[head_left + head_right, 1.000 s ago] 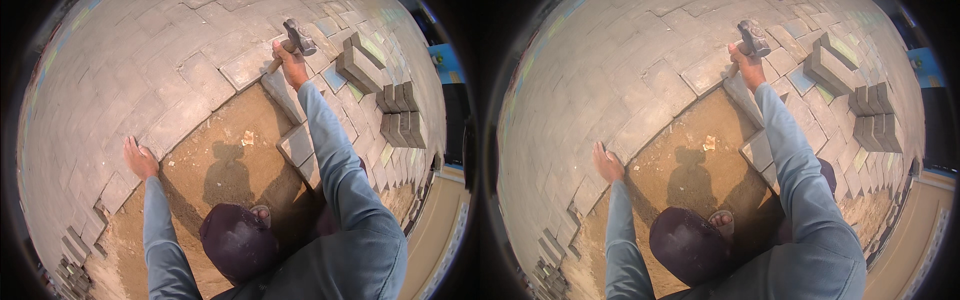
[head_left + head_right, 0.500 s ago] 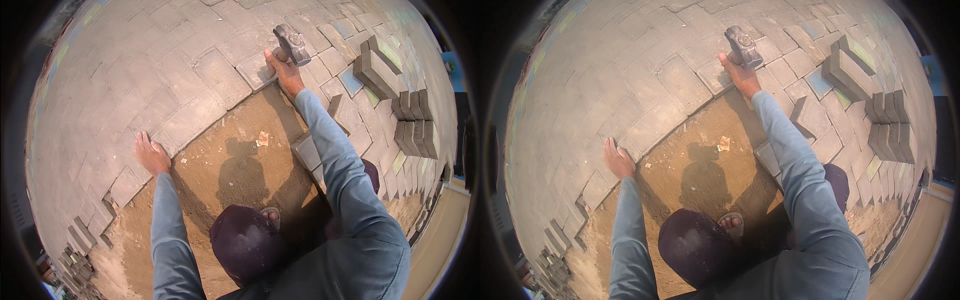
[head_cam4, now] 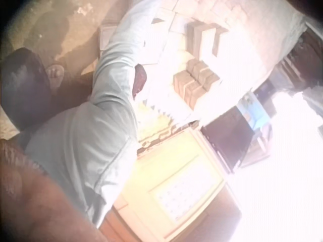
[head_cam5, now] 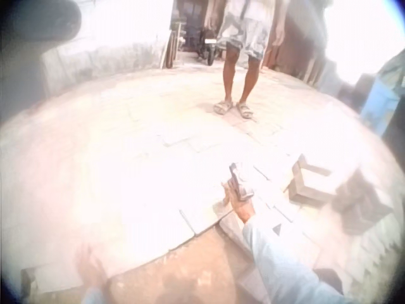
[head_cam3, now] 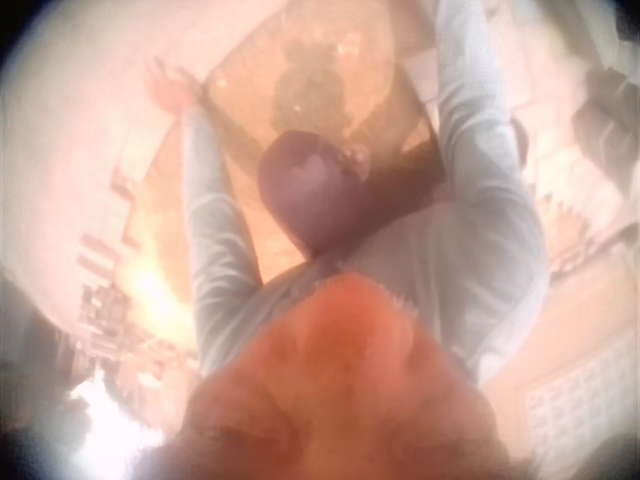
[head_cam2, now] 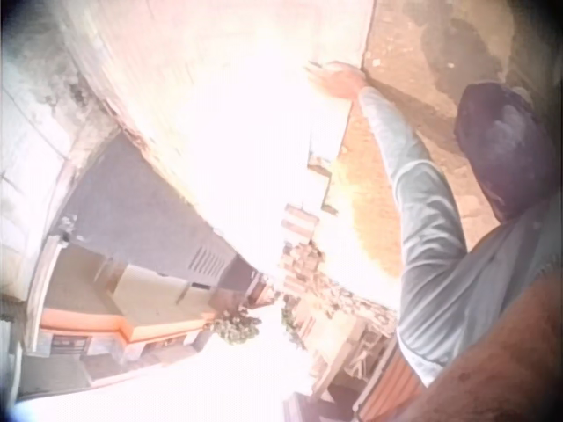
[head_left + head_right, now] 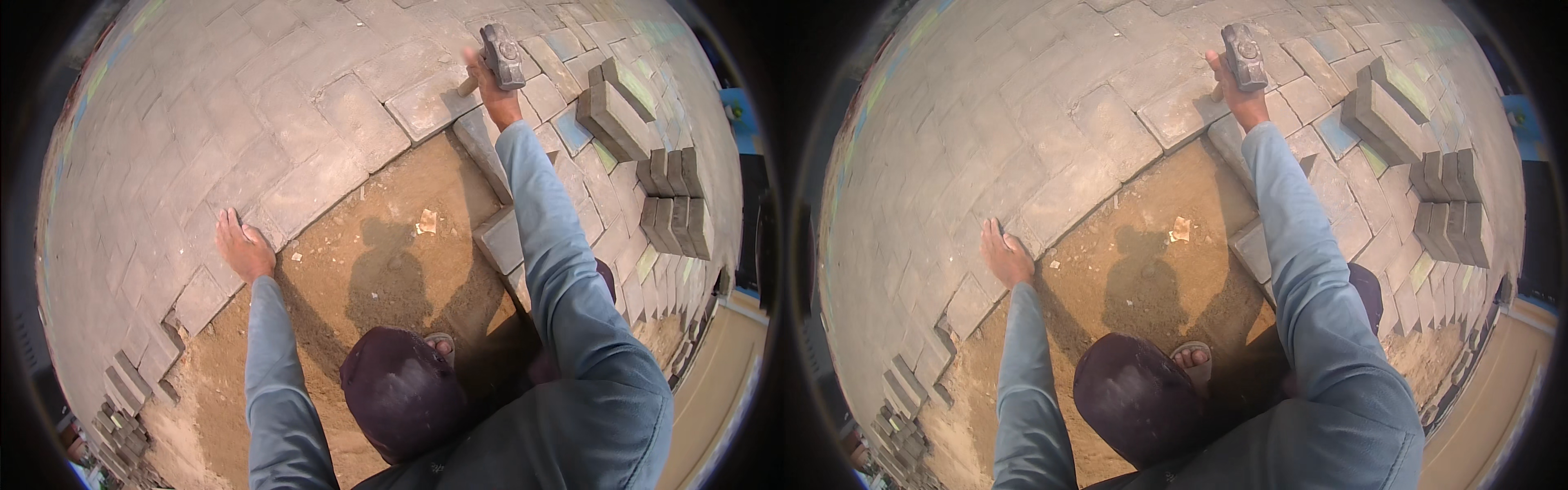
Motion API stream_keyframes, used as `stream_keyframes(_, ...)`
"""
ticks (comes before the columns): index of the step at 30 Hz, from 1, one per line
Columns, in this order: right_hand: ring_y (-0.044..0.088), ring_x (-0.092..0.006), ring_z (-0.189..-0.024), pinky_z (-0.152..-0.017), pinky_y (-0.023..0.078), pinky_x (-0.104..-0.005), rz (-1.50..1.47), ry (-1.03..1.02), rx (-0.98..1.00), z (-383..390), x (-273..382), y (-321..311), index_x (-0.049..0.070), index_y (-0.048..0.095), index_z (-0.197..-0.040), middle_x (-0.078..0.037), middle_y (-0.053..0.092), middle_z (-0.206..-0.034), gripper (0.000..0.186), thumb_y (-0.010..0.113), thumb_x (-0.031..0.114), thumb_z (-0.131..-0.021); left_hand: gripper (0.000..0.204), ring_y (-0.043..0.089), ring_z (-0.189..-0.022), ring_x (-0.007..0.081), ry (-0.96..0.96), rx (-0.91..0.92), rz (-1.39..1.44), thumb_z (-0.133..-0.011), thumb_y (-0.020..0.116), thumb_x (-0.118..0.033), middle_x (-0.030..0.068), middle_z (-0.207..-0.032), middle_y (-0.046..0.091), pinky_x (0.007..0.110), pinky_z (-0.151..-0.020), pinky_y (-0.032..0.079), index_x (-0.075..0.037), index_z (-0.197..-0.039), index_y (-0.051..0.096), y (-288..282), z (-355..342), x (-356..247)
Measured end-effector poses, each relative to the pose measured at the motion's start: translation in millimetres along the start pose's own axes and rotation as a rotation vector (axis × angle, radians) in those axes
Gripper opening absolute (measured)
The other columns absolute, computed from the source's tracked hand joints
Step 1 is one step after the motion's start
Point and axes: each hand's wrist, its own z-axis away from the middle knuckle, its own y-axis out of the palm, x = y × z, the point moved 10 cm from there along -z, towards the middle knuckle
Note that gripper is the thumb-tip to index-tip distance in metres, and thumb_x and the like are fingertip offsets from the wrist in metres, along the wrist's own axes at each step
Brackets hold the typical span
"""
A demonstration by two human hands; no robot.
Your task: The person kneels on the ground and lays rectangular pavers onto a prepared sand bed. They use a hammer to tap the pavers into place and a trowel to level the sand. A tape measure is used to check spacing.
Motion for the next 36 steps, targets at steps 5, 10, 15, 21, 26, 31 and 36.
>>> stream_keyframes(5, 0.055, -0.0128, -0.072, -0.068, 0.046, -0.0307, -0.106, 0.095, 0.047, 2, -5, -8, 0.007, 0.06, -0.086, -0.001, 0.059, -0.077, 0.043, 0.077, 0.045, -0.093, 0.051, 0.036, -0.149, 0.0311, -0.023, 0.009, -0.017, -0.101, 0.047, -0.017, 0.01, -0.159, 0.044, 0.046, -0.126, 0.024, -0.009, -0.151, 0.048, 0, 1, 9)
stream_keyframes(10, 0.057, -0.0137, -0.077, -0.076, 0.051, -0.0369, -0.59, -0.278, 0.134, -31, 118, -11, 0.007, 0.059, -0.088, -0.001, 0.059, -0.078, 0.029, 0.072, 0.031, -0.1, 0.051, 0.036, -0.149, 0.0308, -0.011, -0.004, -0.039, -0.101, 0.046, -0.018, 0.0098, -0.16, 0.043, 0.046, -0.126, 0.024, -0.009, -0.151, 0.048, -5, 3, 13)
stream_keyframes(15, 0.055, -0.0107, -0.07, -0.068, 0.05, -0.0341, -0.063, -0.032, 0.128, 20, 42, 21, 0.008, 0.06, -0.084, 0.0, 0.058, -0.074, 0.033, 0.077, 0.035, -0.096, 0.05, 0.036, -0.149, 0.0304, -0.003, -0.007, -0.025, -0.101, 0.046, -0.019, 0.0092, -0.16, 0.043, 0.046, -0.126, 0.023, -0.01, -0.151, 0.049, -4, 0, 9)
stream_keyframes(21, 0.058, -0.0129, -0.076, -0.075, 0.048, -0.0334, -0.206, 0.145, 0.279, 28, 16, 41, 0.01, 0.062, -0.082, -0.001, 0.062, -0.076, 0.04, 0.077, 0.045, -0.093, 0.049, 0.036, -0.15, 0.0303, -0.025, -0.015, -0.033, -0.102, 0.045, -0.022, 0.0084, -0.16, 0.044, 0.046, -0.126, 0.023, -0.012, -0.15, 0.049, 0, 3, 21)
stream_keyframes(26, 0.05, -0.0128, -0.068, -0.072, 0.048, -0.0316, -0.315, 0.137, 0.246, 25, 38, 0, 0.01, 0.057, -0.082, 0.003, 0.049, -0.07, 0.042, 0.073, 0.046, -0.097, 0.049, 0.037, -0.149, 0.03, 0.01, -0.023, -0.019, -0.102, 0.045, -0.022, 0.0085, -0.16, 0.044, 0.046, -0.126, 0.023, -0.014, -0.15, 0.05, 3, 3, 13)
stream_keyframes(31, 0.045, -0.0118, -0.064, -0.068, 0.048, -0.0303, -0.131, 0.38, 0.156, 65, 47, -92, 0.01, 0.056, -0.084, 0.002, 0.046, -0.069, 0.036, 0.071, 0.039, -0.1, 0.05, 0.038, -0.148, 0.0298, 0.017, -0.033, -0.023, -0.102, 0.046, -0.022, 0.0079, -0.16, 0.044, 0.045, -0.126, 0.023, -0.014, -0.151, 0.049, 2, 2, 11)
stream_keyframes(36, 0.058, -0.0145, -0.073, -0.072, 0.05, -0.0325, -0.228, 0.124, -0.046, 88, 53, -116, 0.006, 0.062, -0.088, -0.002, 0.057, -0.074, 0.038, 0.072, 0.042, -0.098, 0.052, 0.038, -0.149, 0.0292, 0.018, -0.028, -0.047, -0.101, 0.046, -0.023, 0.0074, -0.16, 0.044, 0.045, -0.126, 0.023, -0.014, -0.152, 0.048, 5, 3, 14)
